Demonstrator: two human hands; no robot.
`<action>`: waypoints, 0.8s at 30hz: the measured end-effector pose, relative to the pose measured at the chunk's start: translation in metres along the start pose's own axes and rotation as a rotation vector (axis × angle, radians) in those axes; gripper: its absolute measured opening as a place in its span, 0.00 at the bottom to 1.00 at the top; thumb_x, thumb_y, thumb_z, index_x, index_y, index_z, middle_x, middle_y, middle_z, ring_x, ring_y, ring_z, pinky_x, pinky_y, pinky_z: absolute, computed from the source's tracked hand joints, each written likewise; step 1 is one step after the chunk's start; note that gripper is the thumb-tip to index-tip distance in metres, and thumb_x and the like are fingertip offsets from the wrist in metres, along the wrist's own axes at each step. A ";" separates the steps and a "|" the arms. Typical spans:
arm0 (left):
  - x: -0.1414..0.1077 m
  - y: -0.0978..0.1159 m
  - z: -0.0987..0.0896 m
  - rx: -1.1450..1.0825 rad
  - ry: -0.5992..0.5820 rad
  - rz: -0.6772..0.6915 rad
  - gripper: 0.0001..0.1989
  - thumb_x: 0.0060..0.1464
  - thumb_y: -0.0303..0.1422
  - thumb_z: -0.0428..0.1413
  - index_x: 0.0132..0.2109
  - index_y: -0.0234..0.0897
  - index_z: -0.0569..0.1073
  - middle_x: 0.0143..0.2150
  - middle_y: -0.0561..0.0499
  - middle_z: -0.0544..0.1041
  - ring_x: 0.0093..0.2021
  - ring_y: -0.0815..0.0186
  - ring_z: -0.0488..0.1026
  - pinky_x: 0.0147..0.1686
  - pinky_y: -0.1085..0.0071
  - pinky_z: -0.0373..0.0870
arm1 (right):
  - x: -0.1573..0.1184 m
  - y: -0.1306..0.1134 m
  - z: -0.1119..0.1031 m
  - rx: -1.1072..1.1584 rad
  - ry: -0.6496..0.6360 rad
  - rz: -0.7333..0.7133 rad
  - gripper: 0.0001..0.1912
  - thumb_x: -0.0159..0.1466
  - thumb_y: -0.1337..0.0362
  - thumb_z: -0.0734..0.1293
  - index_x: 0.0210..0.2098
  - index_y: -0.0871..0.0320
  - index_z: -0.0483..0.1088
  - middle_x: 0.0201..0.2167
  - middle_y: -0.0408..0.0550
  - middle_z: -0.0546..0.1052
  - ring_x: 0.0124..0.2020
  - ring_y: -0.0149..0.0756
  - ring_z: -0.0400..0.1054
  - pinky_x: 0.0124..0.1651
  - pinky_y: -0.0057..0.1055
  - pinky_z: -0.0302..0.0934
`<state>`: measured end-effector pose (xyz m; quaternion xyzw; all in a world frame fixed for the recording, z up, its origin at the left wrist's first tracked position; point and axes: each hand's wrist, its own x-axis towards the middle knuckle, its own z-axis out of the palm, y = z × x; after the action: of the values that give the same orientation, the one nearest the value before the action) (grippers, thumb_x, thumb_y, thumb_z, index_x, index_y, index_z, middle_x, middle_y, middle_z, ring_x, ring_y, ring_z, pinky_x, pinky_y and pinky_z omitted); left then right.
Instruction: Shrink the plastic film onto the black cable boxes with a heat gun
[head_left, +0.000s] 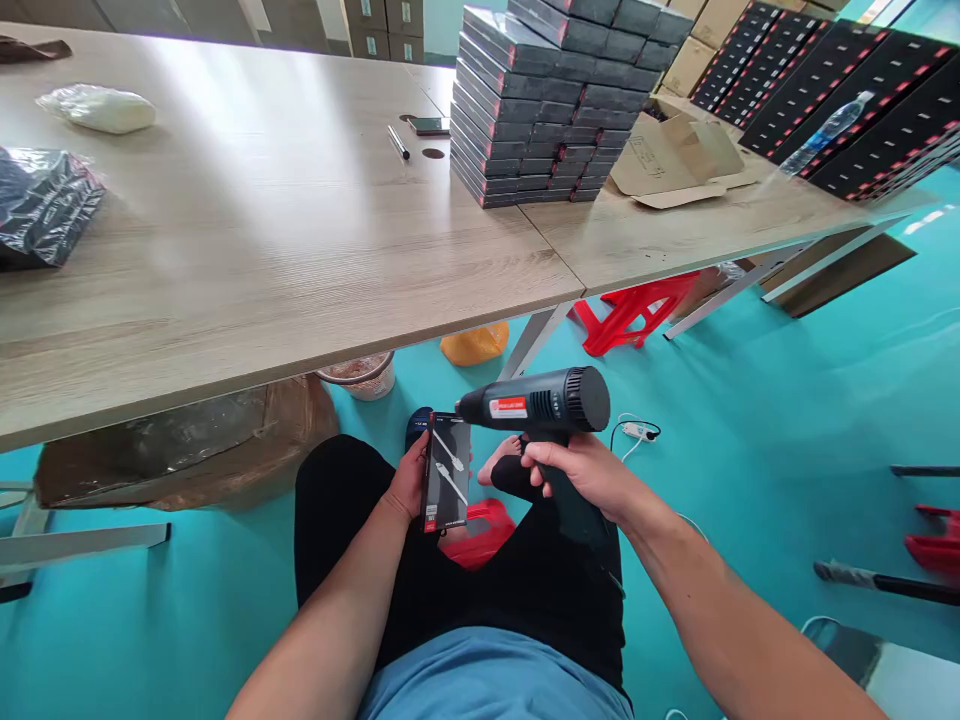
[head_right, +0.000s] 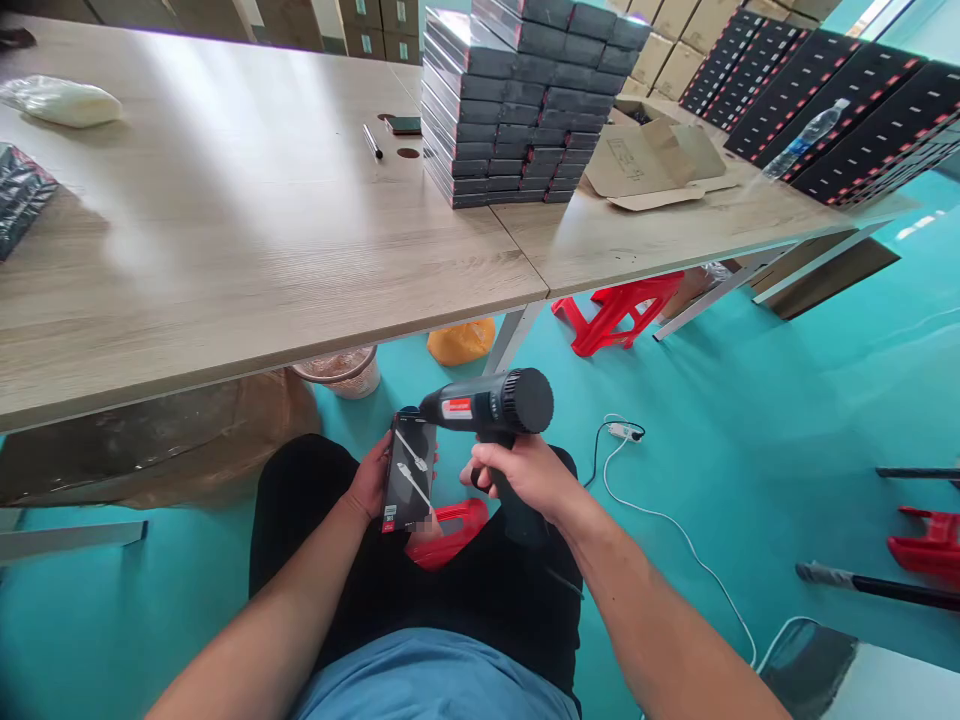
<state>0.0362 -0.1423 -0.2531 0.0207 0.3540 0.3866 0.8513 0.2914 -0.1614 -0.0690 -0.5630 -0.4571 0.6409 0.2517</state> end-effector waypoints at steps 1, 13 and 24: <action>0.000 0.000 0.000 0.006 0.020 -0.013 0.31 0.63 0.53 0.55 0.55 0.28 0.78 0.45 0.36 0.84 0.43 0.50 0.83 0.46 0.55 0.79 | -0.001 -0.003 0.004 -0.005 -0.068 0.018 0.11 0.58 0.57 0.72 0.28 0.58 0.77 0.23 0.46 0.78 0.26 0.36 0.70 0.29 0.31 0.67; 0.003 0.000 -0.002 -0.006 0.021 0.008 0.31 0.64 0.53 0.52 0.55 0.27 0.78 0.45 0.35 0.84 0.42 0.52 0.82 0.43 0.59 0.78 | -0.004 0.002 -0.007 -0.108 -0.066 0.053 0.08 0.57 0.58 0.71 0.28 0.57 0.77 0.24 0.45 0.78 0.25 0.35 0.68 0.27 0.31 0.65; 0.011 0.005 -0.001 -0.145 0.233 0.196 0.24 0.62 0.47 0.55 0.52 0.30 0.76 0.40 0.39 0.82 0.37 0.53 0.81 0.39 0.58 0.79 | -0.050 0.070 -0.006 0.118 0.108 0.238 0.20 0.56 0.49 0.75 0.39 0.60 0.78 0.31 0.49 0.80 0.29 0.37 0.72 0.29 0.31 0.68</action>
<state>0.0377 -0.1312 -0.2586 -0.0512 0.4179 0.4922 0.7619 0.3228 -0.2332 -0.1055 -0.6311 -0.3343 0.6608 0.2308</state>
